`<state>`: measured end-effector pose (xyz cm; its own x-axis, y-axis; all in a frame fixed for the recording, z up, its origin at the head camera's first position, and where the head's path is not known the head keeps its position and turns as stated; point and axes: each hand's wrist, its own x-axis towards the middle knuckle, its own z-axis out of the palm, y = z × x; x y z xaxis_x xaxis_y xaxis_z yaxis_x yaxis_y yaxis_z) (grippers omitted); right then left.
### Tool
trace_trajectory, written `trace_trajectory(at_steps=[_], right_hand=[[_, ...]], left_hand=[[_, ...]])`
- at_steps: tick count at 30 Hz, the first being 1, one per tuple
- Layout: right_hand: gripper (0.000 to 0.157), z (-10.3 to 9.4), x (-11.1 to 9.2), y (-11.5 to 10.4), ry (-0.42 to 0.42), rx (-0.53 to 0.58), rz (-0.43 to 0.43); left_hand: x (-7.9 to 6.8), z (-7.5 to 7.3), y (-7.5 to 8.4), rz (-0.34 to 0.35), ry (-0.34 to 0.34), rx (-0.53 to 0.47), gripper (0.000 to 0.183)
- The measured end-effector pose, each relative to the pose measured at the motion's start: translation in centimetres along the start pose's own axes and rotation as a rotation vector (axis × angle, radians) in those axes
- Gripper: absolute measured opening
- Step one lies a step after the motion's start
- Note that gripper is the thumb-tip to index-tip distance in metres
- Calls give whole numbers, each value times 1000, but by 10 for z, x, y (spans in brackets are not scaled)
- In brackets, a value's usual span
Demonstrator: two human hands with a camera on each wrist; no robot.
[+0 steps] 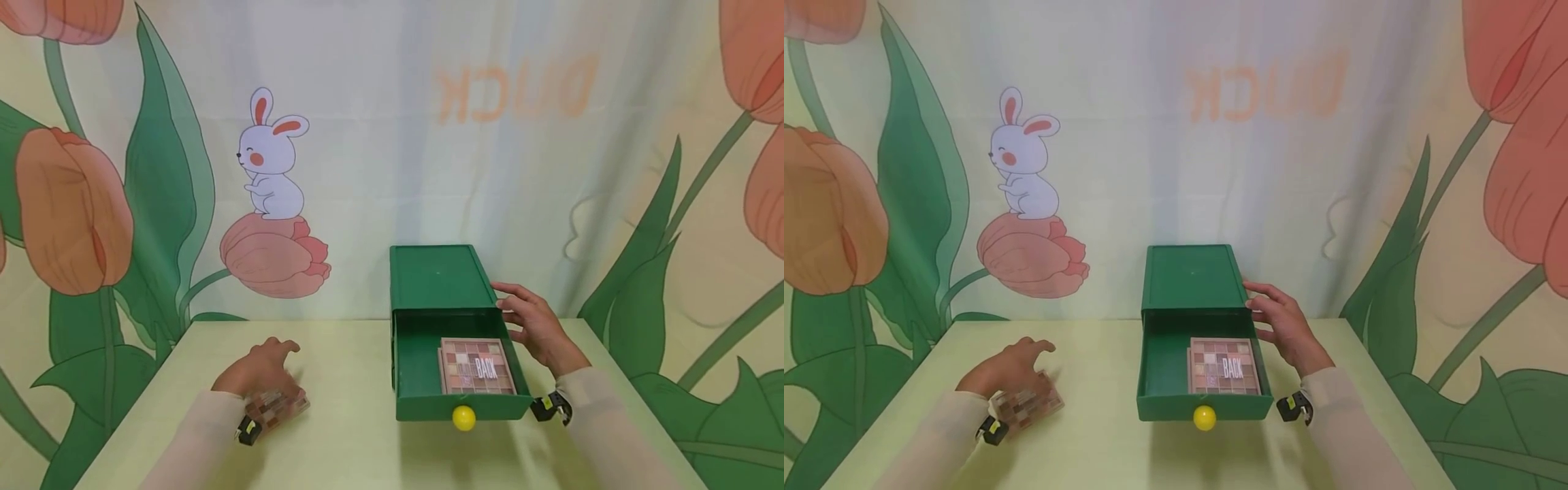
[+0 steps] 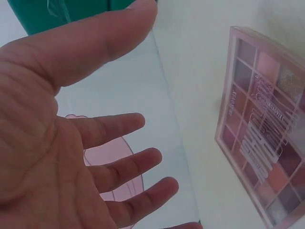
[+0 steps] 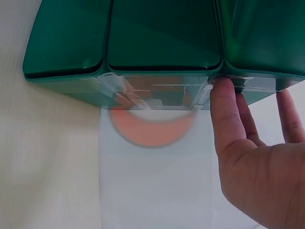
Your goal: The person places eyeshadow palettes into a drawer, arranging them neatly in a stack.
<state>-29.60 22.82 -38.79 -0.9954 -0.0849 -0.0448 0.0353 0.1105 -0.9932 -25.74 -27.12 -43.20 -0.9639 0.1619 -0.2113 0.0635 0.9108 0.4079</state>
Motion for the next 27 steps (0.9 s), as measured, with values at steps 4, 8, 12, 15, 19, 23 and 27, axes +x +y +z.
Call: trace_trajectory(at_steps=[4, 8, 12, 15, 19, 23, 27], right_hand=[[54, 0, 0, 2, -2, -1, 3], [54, 0, 0, 2, 4, -3, 2], [53, -1, 0, 1, 7, -4, -3], [53, -1, -1, 0, 11, -6, -5], [53, 0, -1, 0, 12, -1, -5], [53, 1, -1, 1, 10, 2, -5], [53, 0, -1, 2, 12, -2, -5]], left_hand=[[5, 9, -2, -34, -5, 18, 94], [9, 18, -5, -51, -10, 22, 96], [10, 23, -8, -60, -23, 17, 95], [10, 25, -9, -59, -39, -10, 92], [11, 27, -10, -73, -58, -6, 87], [12, 31, -11, -73, -49, 55, 84], [12, 35, -15, -52, -20, 82, 86]])
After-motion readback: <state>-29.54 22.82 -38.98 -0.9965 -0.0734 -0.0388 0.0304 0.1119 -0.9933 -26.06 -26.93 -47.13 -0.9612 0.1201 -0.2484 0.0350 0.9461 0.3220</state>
